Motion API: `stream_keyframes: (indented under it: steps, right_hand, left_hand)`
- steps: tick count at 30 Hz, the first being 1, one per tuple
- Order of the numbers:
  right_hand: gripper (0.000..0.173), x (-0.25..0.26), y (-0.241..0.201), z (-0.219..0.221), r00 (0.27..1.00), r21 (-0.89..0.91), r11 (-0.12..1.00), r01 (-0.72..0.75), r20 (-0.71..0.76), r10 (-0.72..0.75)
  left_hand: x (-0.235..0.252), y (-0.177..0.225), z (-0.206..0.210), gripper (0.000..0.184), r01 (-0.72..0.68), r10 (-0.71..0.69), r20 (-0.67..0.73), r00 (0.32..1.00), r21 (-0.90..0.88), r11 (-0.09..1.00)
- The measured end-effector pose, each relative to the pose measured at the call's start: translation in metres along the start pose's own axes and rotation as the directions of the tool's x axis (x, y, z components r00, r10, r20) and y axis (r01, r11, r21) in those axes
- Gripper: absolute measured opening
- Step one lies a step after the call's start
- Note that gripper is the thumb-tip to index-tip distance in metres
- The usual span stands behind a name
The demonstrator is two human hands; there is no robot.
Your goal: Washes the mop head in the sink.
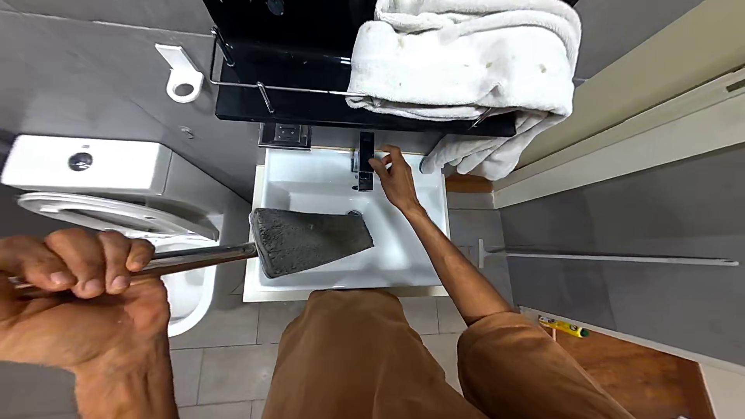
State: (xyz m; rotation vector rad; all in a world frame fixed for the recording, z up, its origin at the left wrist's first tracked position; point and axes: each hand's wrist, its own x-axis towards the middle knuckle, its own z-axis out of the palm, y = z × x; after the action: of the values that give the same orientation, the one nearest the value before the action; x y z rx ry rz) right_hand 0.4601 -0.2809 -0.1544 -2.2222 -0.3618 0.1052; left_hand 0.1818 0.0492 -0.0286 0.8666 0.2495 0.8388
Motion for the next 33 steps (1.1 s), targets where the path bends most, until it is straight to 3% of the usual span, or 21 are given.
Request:
stream_keyframes:
  steps: [3, 7, 11, 13, 15, 17, 19, 21, 22, 27, 31, 33]
  right_hand:
    - [0.04, 0.011, -0.002, 0.024, 0.979, 0.214, 0.957, -0.196, 0.088, 0.181]
    - [0.044, 0.012, -0.017, 0.039, 0.939, 0.433, 0.845, -0.315, 0.015, 0.343]
    - [0.056, 0.022, -0.031, 0.027, 0.941, 0.424, 0.859, -0.286, -0.043, 0.335]
    - [0.047, 0.017, -0.021, 0.025, 0.957, 0.323, 0.92, -0.224, -0.108, 0.271]
    - [0.039, 0.003, 0.0, 0.028, 0.935, 0.301, 0.922, -0.245, -0.176, 0.307]
    - [0.041, -0.009, 0.02, 0.04, 0.854, 0.511, 0.752, -0.417, -0.061, 0.516]
    - [0.043, -0.012, 0.034, 0.058, 0.713, 0.721, 0.361, -0.591, 0.259, 0.651]
    - [0.041, -0.009, 0.044, 0.08, 0.658, 0.81, 0.008, -0.586, 0.469, 0.589]
    - [0.039, -0.005, 0.046, 0.091, 0.679, 0.839, -0.079, -0.538, 0.488, 0.548]
    - [0.05, 0.0, 0.045, 0.125, 0.864, 0.89, -0.373, -0.261, 0.388, 0.321]
    - [0.05, -0.02, 0.031, 0.138, 0.898, 0.883, -0.417, -0.214, 0.346, 0.272]
    - [0.043, -0.041, 0.004, 0.145, 0.902, 0.909, -0.353, -0.22, 0.328, 0.281]
  left_hand:
    - [0.015, -0.011, -0.017, 0.049, -0.013, 0.013, 0.056, 0.998, 0.003, 1.0]
    - [0.03, -0.022, -0.029, 0.049, -0.032, 0.03, 0.106, 0.994, 0.014, 0.999]
    - [0.036, -0.027, -0.01, 0.05, 0.014, -0.014, 0.095, 0.995, 0.0, 1.0]
    - [0.047, -0.028, -0.025, 0.049, 0.029, -0.03, 0.117, 0.993, 0.009, 1.0]
    - [0.056, -0.027, -0.048, 0.049, 0.045, -0.046, 0.128, 0.991, 0.012, 0.999]
    - [0.064, -0.021, -0.048, 0.047, 0.079, -0.073, 0.132, 0.989, -0.04, 0.996]
    - [0.069, -0.011, -0.032, 0.045, 0.093, -0.086, 0.155, 0.984, -0.042, 0.995]
    - [0.07, -0.003, -0.008, 0.049, 0.091, -0.085, 0.202, 0.976, -0.019, 0.996]
    - [0.071, 0.0, 0.001, 0.051, 0.085, -0.083, 0.23, 0.97, 0.005, 0.996]
    - [0.08, 0.009, 0.013, 0.044, 0.047, -0.081, 0.371, 0.925, 0.102, 0.994]
    - [0.081, 0.008, -0.002, 0.047, 0.082, -0.127, 0.271, 0.954, 0.173, 0.982]
    - [0.077, 0.004, 0.0, 0.049, 0.065, -0.115, 0.245, 0.963, 0.203, 0.977]
